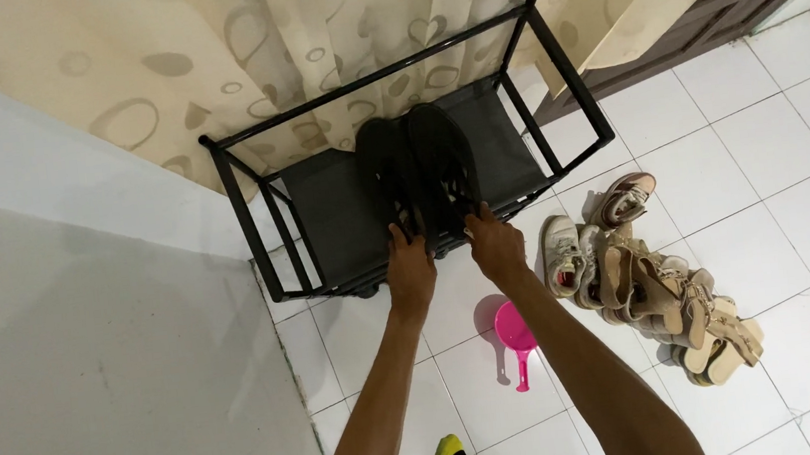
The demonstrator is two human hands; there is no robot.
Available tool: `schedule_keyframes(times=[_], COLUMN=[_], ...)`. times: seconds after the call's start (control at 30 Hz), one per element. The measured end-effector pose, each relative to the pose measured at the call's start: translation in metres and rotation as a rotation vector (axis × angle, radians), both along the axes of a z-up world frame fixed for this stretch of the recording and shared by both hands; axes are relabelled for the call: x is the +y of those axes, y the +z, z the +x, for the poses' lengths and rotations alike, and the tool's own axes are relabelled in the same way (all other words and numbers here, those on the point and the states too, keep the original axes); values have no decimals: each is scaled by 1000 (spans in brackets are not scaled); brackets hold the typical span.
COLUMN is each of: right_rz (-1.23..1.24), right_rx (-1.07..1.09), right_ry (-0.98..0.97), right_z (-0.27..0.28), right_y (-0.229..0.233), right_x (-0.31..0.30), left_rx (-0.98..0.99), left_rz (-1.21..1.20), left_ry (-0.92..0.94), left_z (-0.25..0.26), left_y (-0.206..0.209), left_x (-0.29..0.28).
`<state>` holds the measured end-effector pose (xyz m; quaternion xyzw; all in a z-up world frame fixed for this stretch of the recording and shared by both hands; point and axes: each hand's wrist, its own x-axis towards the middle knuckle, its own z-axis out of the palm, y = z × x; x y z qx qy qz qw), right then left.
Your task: The person wets a cloth in a pink scoop, then wipes a black shoe with the cloth. The person rotates the shoe to clean different sides and the sole.
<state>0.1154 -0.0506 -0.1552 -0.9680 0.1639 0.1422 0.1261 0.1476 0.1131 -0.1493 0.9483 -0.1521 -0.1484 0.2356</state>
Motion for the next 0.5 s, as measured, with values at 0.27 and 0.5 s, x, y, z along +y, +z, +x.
schedule_keyframes(times=[0.27, 0.5], right_rz=[129, 708], right_rx=[-73, -234], right_ry=[-69, -453], right_z=[-2, -22], right_y=[31, 68], right_x=[1, -15], left_rx=[-65, -280], left_rz=[-126, -299], left_ry=[40, -28], left_z=[-26, -79], left_y=[7, 25], left_x=[9, -2])
